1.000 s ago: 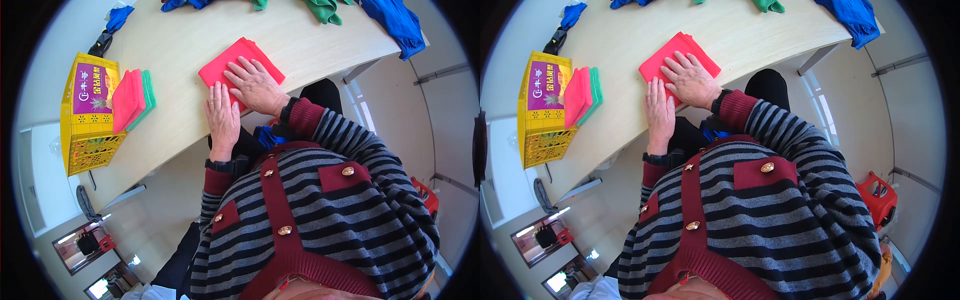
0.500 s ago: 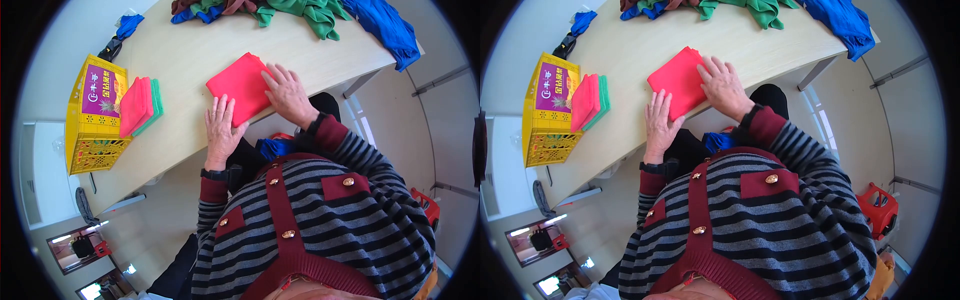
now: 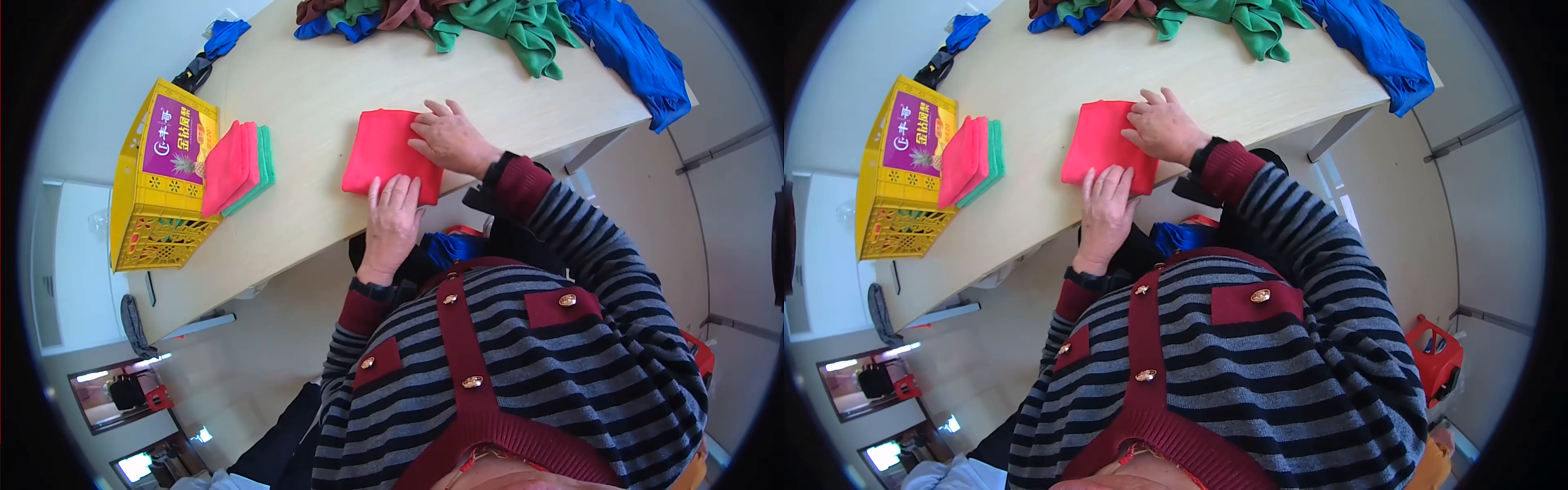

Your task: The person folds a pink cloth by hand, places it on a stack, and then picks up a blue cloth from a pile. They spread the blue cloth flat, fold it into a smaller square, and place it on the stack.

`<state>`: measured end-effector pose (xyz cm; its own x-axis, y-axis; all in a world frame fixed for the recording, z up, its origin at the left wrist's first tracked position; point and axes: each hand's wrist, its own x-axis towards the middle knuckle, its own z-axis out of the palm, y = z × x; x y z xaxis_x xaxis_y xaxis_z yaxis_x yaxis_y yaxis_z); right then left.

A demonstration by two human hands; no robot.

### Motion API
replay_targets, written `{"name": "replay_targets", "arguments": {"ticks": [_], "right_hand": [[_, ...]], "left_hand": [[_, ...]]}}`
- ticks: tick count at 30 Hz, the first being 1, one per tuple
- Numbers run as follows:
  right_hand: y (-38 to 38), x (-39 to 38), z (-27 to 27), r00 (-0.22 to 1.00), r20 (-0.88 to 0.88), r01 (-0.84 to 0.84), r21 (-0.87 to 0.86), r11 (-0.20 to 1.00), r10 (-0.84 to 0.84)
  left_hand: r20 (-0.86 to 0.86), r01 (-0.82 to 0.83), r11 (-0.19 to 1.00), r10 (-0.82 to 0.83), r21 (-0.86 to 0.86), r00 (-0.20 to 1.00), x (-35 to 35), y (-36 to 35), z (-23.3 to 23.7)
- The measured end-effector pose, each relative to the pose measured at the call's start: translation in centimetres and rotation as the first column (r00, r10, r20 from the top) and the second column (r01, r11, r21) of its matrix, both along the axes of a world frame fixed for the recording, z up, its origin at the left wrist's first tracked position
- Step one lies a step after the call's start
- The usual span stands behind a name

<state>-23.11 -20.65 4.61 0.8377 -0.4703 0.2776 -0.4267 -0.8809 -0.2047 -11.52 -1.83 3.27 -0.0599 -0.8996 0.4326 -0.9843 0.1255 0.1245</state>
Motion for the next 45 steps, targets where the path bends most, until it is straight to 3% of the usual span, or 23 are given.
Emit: {"name": "replay_targets", "arguments": {"ticks": [4, 6, 10, 12, 13, 16, 24, 32, 40, 45], "right_hand": [[-0.2, 2.3, 0.5, 0.997, -0.071, 0.028, -0.052, 0.998, -0.032], [1.6, 2.9, 0.3, 0.999, 0.049, 0.022, -0.029, 0.999, -0.021], [2.9, 3.7, -2.1, 0.990, 0.137, 0.028, 0.041, 0.999, -0.033], [3.1, 3.7, -2.9, 0.987, 0.153, 0.027, 0.069, 0.997, -0.038], [3.2, 3.7, -3.1, 0.993, 0.106, 0.051, 0.038, 0.998, -0.055], [3.4, 3.8, -3.6, 0.996, 0.003, 0.086, -0.022, 0.996, -0.085], [2.7, 2.5, -3.3, 0.988, 0.061, 0.136, 0.065, 0.989, -0.140], [1.1, 2.0, -2.9, 0.974, 0.025, 0.223, 0.035, 0.974, -0.224], [1.0, 2.0, -1.8, 0.986, -0.023, 0.167, -0.021, 0.986, -0.167], [4.0, 4.0, -0.8, 0.997, 0.036, 0.070, -0.042, 0.997, -0.068]], "left_hand": [[-0.034, -0.025, 0.997, 0.023, -0.070, 0.999, -1.7, -1.5, -0.8], [-0.049, -0.022, 0.996, 0.018, -0.088, 0.999, -1.5, -2.1, -1.1], [-0.177, -0.111, 0.992, 0.121, 0.066, 0.977, 1.8, -1.8, -0.9], [-0.372, -0.181, 0.961, 0.249, 0.208, 0.894, 3.3, -2.9, 0.5], [-0.371, -0.176, 0.961, 0.247, 0.214, 0.895, 3.8, -3.9, 0.3], [-0.089, -0.135, 0.990, 0.139, 0.042, 0.986, 5.1, -7.0, -0.9], [-0.132, -0.205, 0.933, 0.253, 0.296, 0.959, 6.2, -7.8, -2.1], [-0.147, -0.307, 0.898, 0.366, 0.315, 0.919, 7.3, -6.7, -1.9], [-0.135, -0.480, 0.862, 0.502, 0.166, 0.854, 6.7, -0.8, -3.3], [-0.142, -0.438, 0.899, 0.435, 0.010, 0.889, 5.3, 0.3, -2.3]]}}
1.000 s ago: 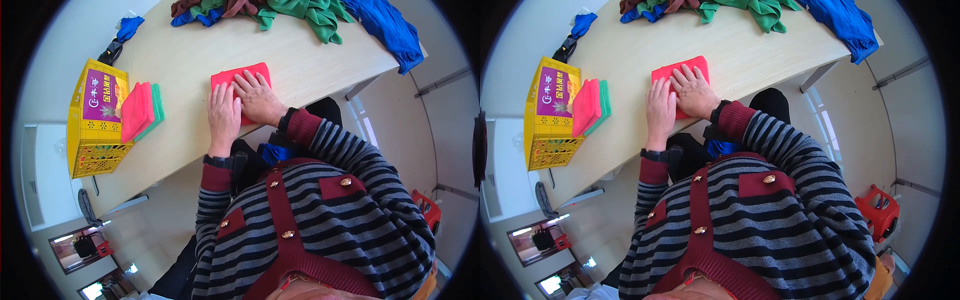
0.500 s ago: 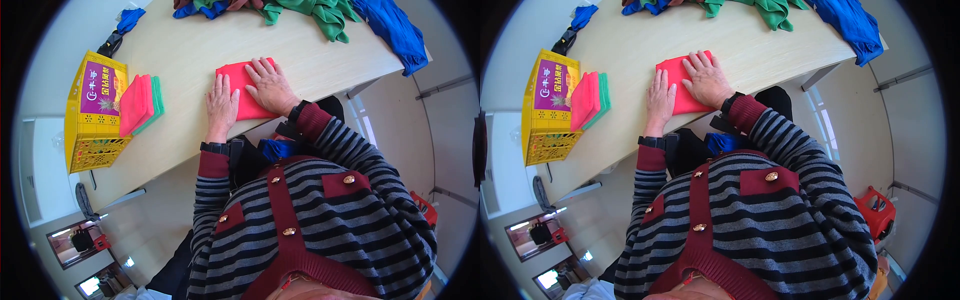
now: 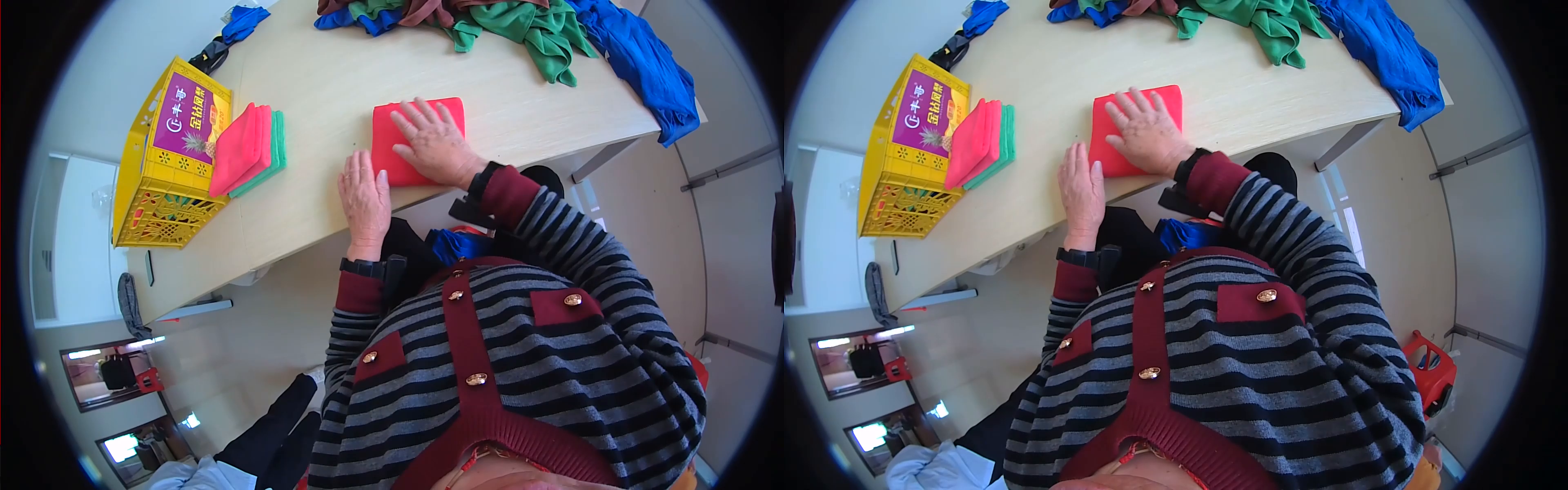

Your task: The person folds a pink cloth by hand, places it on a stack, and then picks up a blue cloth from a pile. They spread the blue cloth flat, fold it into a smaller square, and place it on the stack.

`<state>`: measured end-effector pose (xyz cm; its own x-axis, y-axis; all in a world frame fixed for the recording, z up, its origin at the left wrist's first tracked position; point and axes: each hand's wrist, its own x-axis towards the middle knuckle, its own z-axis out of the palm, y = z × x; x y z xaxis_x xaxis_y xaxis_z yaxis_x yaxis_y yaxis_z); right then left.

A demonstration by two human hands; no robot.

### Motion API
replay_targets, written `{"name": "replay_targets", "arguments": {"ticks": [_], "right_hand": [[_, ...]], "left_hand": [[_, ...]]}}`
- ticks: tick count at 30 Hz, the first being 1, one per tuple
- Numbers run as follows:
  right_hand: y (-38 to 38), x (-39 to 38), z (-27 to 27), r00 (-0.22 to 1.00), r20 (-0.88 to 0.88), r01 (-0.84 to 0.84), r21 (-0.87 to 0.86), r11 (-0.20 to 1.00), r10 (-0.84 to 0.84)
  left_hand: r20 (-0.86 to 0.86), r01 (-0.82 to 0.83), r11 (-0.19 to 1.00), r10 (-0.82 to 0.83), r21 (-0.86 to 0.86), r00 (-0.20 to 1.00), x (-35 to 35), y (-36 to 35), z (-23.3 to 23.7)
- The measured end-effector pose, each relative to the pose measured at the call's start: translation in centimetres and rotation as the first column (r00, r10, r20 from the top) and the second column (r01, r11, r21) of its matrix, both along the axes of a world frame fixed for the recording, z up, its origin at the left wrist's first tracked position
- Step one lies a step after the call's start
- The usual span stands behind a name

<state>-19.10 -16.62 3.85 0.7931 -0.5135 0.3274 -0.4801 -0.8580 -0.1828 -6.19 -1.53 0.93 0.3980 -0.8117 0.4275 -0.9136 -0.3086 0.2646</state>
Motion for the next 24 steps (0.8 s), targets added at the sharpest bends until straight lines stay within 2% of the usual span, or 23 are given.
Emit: {"name": "replay_targets", "arguments": {"ticks": [3, 7, 11, 14, 15, 17, 22, 24], "right_hand": [[0.9, 0.9, -0.1, 0.998, -0.009, -0.058, -0.001, 0.998, 0.058], [0.0, 0.6, -2.4, 0.998, -0.030, -0.047, -0.018, 0.999, 0.046], [-2.2, -0.3, -2.7, 0.999, -0.021, -0.033, -0.001, 0.999, 0.033], [-3.9, -0.4, -2.1, 0.999, -0.023, 0.038, 0.029, 0.999, -0.038], [-4.0, -0.1, -1.9, 1.000, -0.008, 0.002, 0.027, 1.000, -0.001], [-4.0, -0.1, -1.6, 0.997, -0.035, 0.070, 0.046, 0.996, -0.069], [-4.1, -0.5, -1.8, 1.000, 0.007, 0.021, 0.011, 1.000, -0.021], [-4.0, -0.5, -1.9, 0.999, 0.036, -0.004, -0.011, 1.000, 0.005]], "left_hand": [[0.051, 0.144, 0.989, -0.142, -0.038, 0.989, -1.0, -1.3, 0.8], [0.038, 0.184, 0.983, -0.184, 0.004, 0.982, -0.9, -1.8, -1.3], [0.027, 0.159, 0.986, -0.160, 0.047, 0.987, -1.3, -1.8, -0.7], [0.027, 0.145, 0.989, -0.146, 0.039, 0.989, -1.6, -2.1, -0.7], [0.032, 0.127, 0.991, -0.128, 0.037, 0.991, -1.4, -1.8, -0.6], [0.039, 0.100, 0.994, -0.102, 0.040, 0.994, -1.2, -1.6, -0.3], [0.065, 0.099, 0.994, -0.102, 0.050, 0.993, -1.3, -1.7, 1.2], [0.056, 0.133, 0.991, -0.132, 0.000, 0.990, -1.5, -2.8, 2.1]]}}
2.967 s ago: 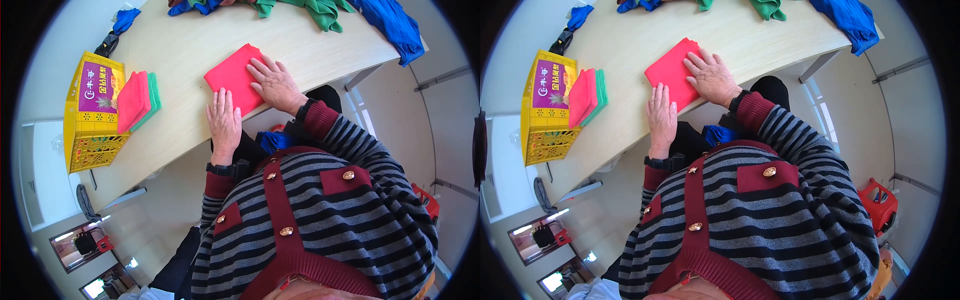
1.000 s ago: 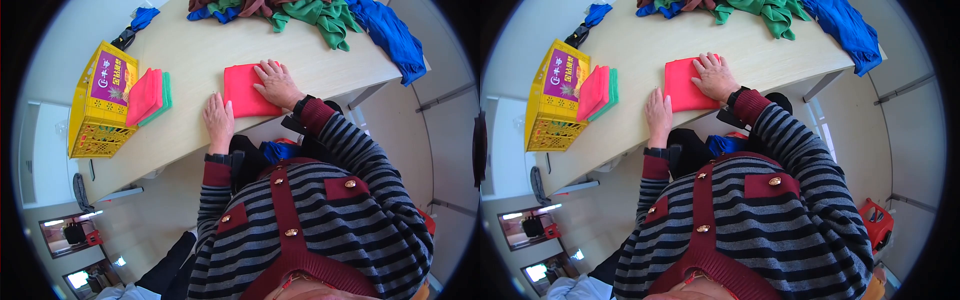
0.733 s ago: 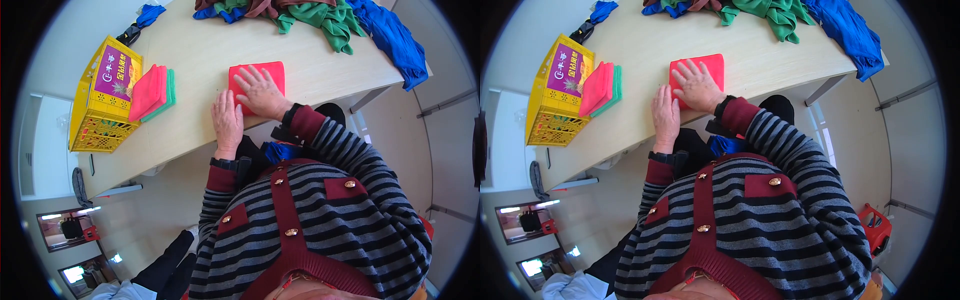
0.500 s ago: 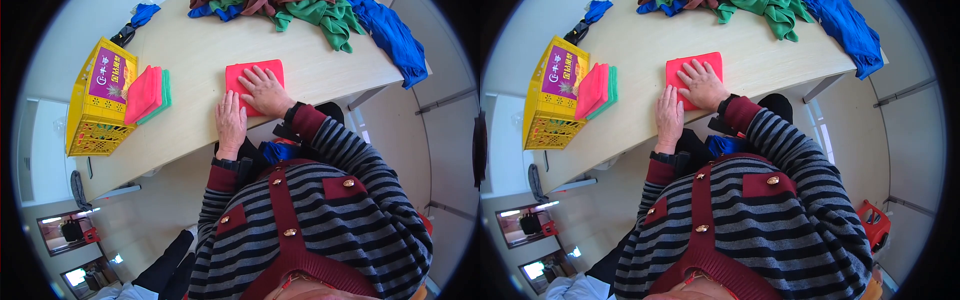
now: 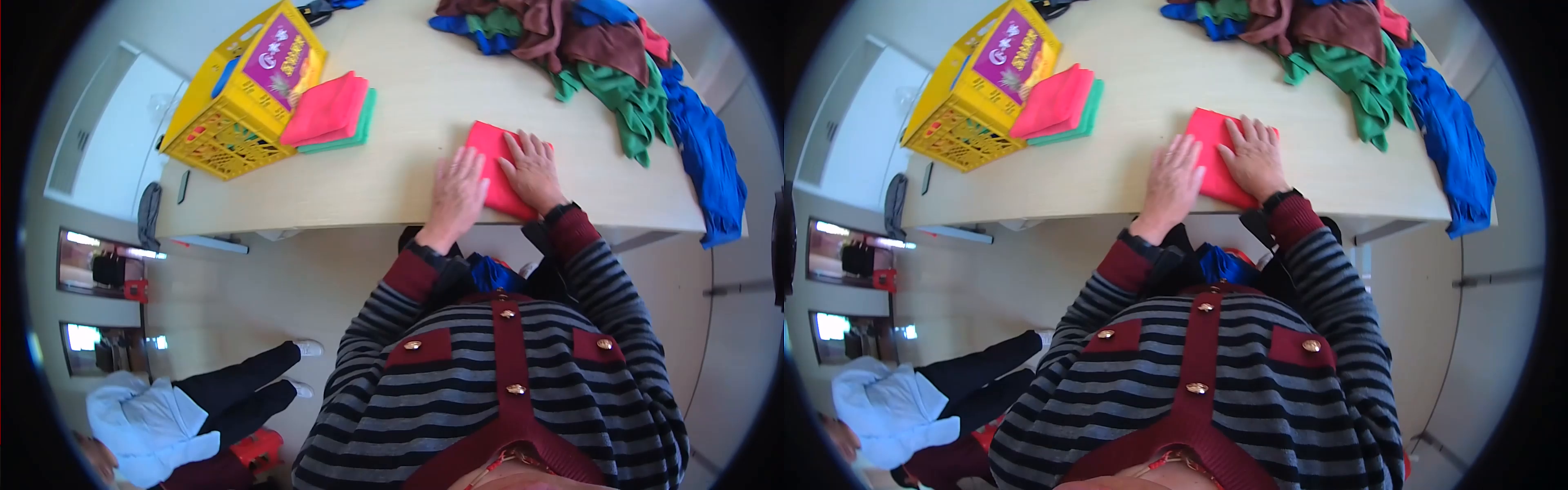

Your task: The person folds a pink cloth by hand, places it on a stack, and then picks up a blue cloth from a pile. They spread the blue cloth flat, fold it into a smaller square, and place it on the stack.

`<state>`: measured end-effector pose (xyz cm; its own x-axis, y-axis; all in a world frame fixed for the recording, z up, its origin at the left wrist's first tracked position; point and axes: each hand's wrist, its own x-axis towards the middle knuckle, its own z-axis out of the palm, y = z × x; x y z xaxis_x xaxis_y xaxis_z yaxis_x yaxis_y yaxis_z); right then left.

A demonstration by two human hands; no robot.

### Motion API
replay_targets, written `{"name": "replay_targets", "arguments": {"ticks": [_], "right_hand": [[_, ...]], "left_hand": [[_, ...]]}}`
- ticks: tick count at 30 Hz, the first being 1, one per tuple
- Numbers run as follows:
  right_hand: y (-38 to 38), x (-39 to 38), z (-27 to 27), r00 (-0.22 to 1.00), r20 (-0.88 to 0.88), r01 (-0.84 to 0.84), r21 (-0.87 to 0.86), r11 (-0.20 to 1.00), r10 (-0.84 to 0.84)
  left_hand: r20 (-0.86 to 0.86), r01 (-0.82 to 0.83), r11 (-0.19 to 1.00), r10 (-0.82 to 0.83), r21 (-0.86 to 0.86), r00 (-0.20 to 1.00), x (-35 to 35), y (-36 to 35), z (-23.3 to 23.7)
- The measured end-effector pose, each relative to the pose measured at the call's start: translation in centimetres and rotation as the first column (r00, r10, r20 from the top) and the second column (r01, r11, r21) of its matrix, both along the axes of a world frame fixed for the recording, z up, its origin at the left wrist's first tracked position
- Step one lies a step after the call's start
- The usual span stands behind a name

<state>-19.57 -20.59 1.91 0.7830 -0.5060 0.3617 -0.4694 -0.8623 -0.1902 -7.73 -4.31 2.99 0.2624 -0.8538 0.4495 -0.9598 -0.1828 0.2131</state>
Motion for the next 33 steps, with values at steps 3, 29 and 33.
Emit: {"name": "replay_targets", "arguments": {"ticks": [3, 29, 33], "right_hand": [[0.6, 0.3, -0.6, 0.999, -0.021, 0.029, -0.015, 0.999, -0.029], [0.0, -1.7, 0.9, 0.999, -0.044, 0.022, -0.040, 0.999, -0.024], [3.5, -0.5, 0.2, 0.993, 0.010, -0.121, 0.025, 0.992, 0.121]], "left_hand": [[-0.053, 0.055, 0.998, -0.055, 0.006, 0.997, -0.2, -2.8, 1.3], [-0.050, -0.004, 1.000, 0.004, 0.008, 0.999, -0.1, -1.2, -1.0], [0.000, 0.074, 0.997, -0.074, -0.037, 0.997, -2.4, 2.2, -1.5]]}}
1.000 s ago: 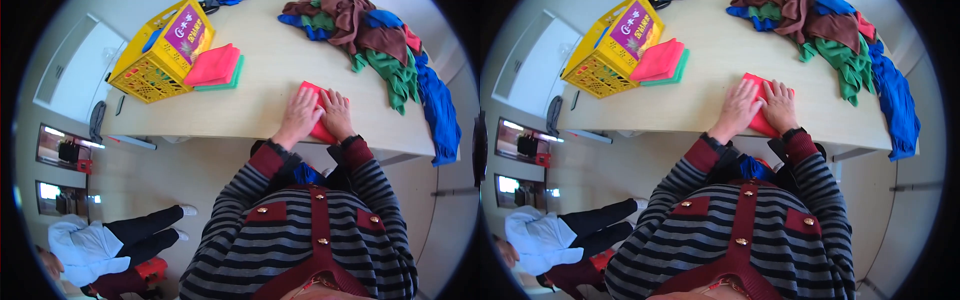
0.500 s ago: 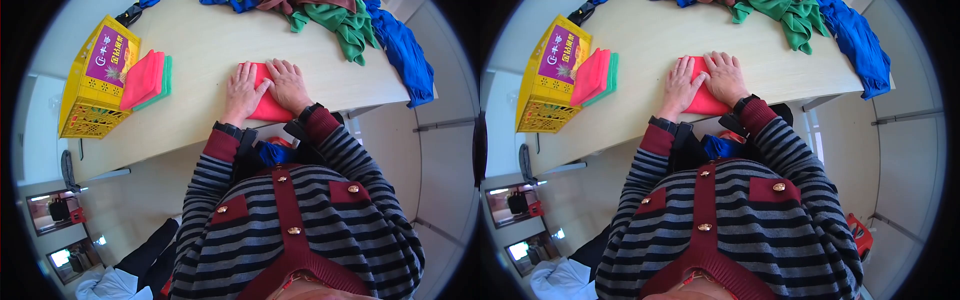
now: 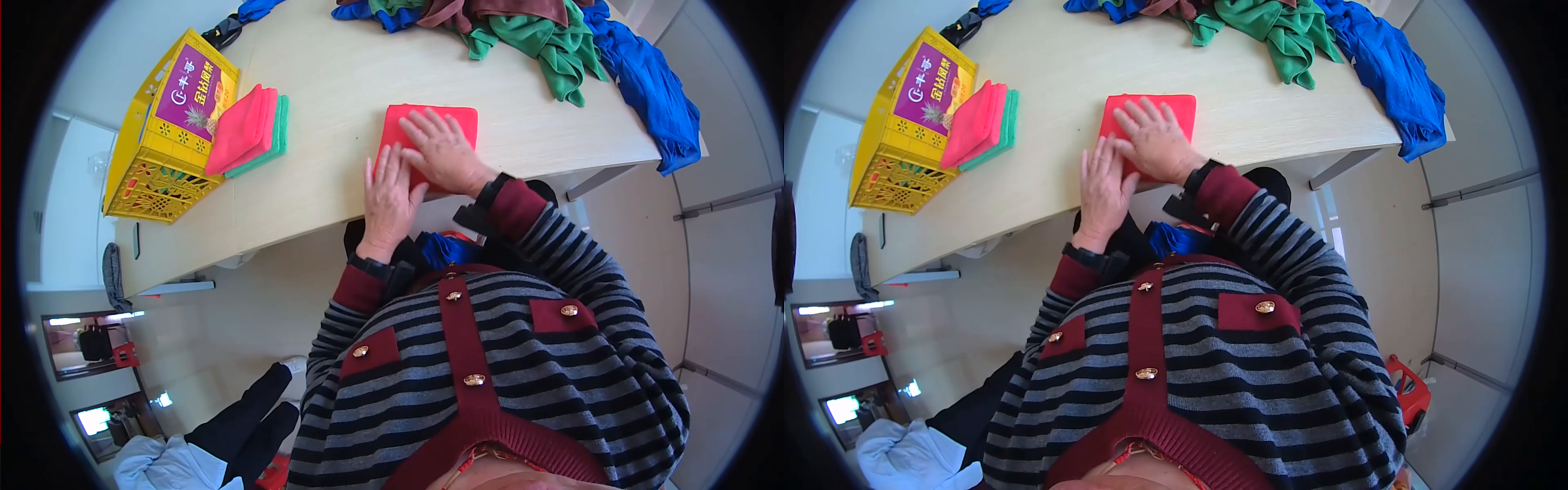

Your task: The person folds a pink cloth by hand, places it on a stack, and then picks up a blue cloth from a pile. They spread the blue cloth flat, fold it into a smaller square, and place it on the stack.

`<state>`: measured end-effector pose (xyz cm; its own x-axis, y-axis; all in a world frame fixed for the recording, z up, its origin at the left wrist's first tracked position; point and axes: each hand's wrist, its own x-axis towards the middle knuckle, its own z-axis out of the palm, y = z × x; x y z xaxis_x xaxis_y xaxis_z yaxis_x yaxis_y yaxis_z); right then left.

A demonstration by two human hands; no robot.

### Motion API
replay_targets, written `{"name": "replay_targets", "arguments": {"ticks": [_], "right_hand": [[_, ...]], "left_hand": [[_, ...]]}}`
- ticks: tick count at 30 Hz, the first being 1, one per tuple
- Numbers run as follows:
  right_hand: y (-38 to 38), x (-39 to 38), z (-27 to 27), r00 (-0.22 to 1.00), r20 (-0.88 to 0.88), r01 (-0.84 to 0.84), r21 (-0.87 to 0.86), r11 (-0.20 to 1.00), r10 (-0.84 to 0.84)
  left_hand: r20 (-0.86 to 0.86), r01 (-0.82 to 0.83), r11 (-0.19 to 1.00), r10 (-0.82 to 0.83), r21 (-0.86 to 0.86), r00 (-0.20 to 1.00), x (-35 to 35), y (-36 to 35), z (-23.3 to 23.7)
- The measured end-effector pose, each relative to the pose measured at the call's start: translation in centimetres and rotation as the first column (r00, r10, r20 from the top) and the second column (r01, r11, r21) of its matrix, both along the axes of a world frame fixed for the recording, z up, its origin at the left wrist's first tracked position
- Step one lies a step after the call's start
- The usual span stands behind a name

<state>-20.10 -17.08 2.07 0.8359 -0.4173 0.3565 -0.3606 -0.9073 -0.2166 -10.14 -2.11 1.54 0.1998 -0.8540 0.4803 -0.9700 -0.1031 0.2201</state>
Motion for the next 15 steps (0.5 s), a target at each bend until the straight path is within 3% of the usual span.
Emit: {"name": "replay_targets", "arguments": {"ticks": [2, 5, 10, 15], "right_hand": [[0.2, 0.3, -0.2, 0.999, 0.019, -0.043, 0.039, 0.998, 0.042], [-0.1, 0.0, -1.1, 0.996, -0.058, -0.076, -0.086, 0.993, 0.071], [-4.1, 0.3, -1.4, 1.000, -0.012, 0.022, -0.152, 0.988, -0.024], [-4.4, -0.6, 0.2, 0.987, -0.094, 0.130, -0.016, 0.991, -0.131]], "left_hand": [[-0.014, 0.048, 0.997, -0.047, 0.053, 0.999, -0.5, 0.3, -0.3], [0.043, 0.030, 0.998, -0.032, 0.062, 0.999, -0.2, 0.3, -1.3], [0.130, -0.006, 0.997, -0.004, 0.073, 0.991, 0.0, 0.2, -1.2], [0.141, -0.005, 1.000, 0.001, 0.030, 0.990, 1.4, -0.3, -1.0]]}}
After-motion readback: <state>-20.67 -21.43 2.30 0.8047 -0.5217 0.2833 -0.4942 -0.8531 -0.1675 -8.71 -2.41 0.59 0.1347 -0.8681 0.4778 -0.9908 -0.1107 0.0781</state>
